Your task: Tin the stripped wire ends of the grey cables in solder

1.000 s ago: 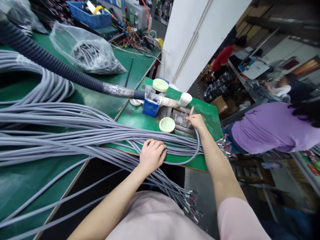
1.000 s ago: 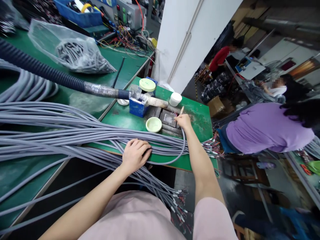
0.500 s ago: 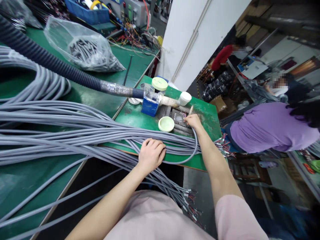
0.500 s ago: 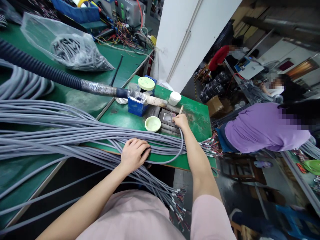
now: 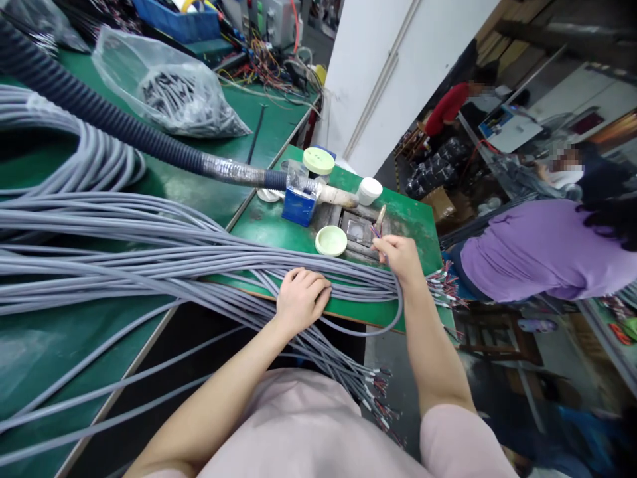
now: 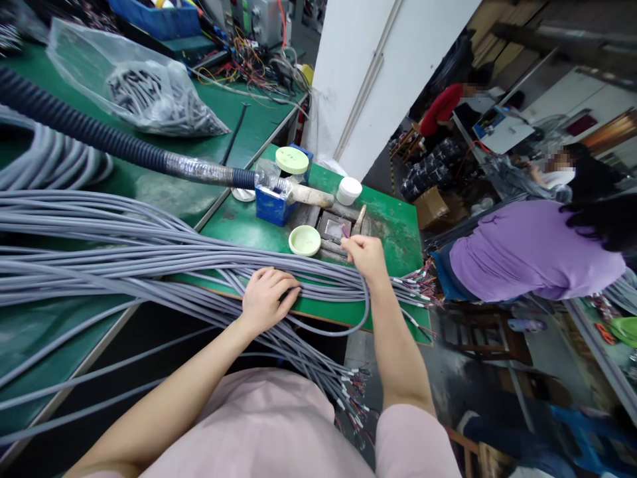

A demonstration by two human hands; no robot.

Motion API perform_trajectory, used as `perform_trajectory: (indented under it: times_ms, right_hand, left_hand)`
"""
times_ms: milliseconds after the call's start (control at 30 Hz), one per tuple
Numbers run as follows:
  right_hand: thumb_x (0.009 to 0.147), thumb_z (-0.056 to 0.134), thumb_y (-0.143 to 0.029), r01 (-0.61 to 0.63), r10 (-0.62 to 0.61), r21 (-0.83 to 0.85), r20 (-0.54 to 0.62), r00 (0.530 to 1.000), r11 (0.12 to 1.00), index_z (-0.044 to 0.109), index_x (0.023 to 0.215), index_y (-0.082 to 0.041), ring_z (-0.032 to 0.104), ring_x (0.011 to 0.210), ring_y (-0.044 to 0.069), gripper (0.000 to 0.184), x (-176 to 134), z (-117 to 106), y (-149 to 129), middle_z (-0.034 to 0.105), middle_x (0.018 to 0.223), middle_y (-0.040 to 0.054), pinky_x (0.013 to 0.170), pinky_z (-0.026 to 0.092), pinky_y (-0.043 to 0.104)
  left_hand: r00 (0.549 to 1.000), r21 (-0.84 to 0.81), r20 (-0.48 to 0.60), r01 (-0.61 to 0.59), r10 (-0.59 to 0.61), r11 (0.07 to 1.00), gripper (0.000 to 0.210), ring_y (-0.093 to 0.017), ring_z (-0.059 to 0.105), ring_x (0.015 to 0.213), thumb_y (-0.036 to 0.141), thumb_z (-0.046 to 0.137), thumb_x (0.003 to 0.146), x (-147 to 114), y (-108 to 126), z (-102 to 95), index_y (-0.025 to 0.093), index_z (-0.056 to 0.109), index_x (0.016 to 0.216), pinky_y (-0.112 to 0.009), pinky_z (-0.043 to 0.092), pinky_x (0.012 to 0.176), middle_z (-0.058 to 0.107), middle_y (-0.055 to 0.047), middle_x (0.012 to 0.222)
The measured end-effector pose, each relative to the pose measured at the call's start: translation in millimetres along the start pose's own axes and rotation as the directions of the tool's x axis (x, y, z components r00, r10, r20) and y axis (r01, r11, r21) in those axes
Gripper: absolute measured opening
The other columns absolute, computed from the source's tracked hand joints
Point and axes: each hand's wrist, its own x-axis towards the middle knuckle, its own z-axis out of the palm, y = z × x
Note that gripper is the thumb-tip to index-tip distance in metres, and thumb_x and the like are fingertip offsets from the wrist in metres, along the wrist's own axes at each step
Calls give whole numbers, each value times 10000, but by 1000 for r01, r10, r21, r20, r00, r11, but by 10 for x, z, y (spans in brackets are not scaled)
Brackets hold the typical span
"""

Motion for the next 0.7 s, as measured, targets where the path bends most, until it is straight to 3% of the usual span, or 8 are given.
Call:
perform_trajectory:
  times_ms: [67,133,233,300,400,533,600,700]
  right_hand:
    - [791,586,-348,78,-77,89,-19,997,993,530,441,-192,593,584,147,387,-383,19,-156,517,432,-16,602,419,242]
    - [820,576,-340,101,-94,142,-52,994,985,497,445,-199,607,617,151,409,-719,83,-263,515,451,-19,618,428,244]
    - [836,573,-328,98,-85,168,-85,993,981,522,492,-201,502,502,113,371,-1051,214,-334,504,472,-35,540,392,240]
    - [839,575,-321,94,-82,178,-73,994,980,521,507,-200,439,469,97,357,-1161,287,-341,478,475,-43,505,363,236]
    - [846,573,-331,77,-67,221,-49,997,972,513,513,-196,405,453,85,364,-1231,336,-322,459,474,-45,478,344,230]
    - [863,559,-355,17,-37,337,55,998,941,656,744,-198,432,430,84,220,-1311,302,-267,508,492,-49,453,352,225]
    - [866,561,-357,-26,-24,402,118,993,915,670,1000,-206,433,416,86,230,-1377,278,-230,533,501,-58,441,352,224]
    - [878,554,-350,-62,-10,477,148,989,876,586,1213,-221,413,400,88,360,-1485,283,-182,510,480,-75,426,341,222]
  left_hand:
    - [995,-226,-50,76,-89,971,103,-171,635,823,248,585,869,6,74,-11,213,680,848,-374,428,862,724,-25,842]
    - [966,-516,-42,197,-254,834,118,-166,632,792,288,623,845,0,202,13,195,694,829,-335,470,787,712,-40,808]
    - [865,-832,206,402,-458,383,208,-156,639,765,348,708,770,-23,460,117,175,709,886,-298,505,740,706,-46,814]
    - [787,-890,347,447,-510,85,248,-131,631,732,373,748,726,-36,626,197,176,704,870,-270,510,723,699,-23,798]
    - [707,-908,383,407,-595,-101,246,-84,571,637,369,785,682,-38,788,258,172,688,794,-218,488,644,662,11,736]
    - [725,-937,226,344,-651,58,182,-60,492,551,344,743,739,-21,780,183,183,683,802,-195,431,540,615,28,697]
    - [792,-905,8,265,-611,332,114,-70,505,567,310,692,798,-20,711,104,201,688,830,-208,430,553,617,24,702]
    - [935,-669,-247,25,-254,743,67,-101,563,651,216,651,827,-38,621,14,220,703,869,-246,458,643,659,4,733]
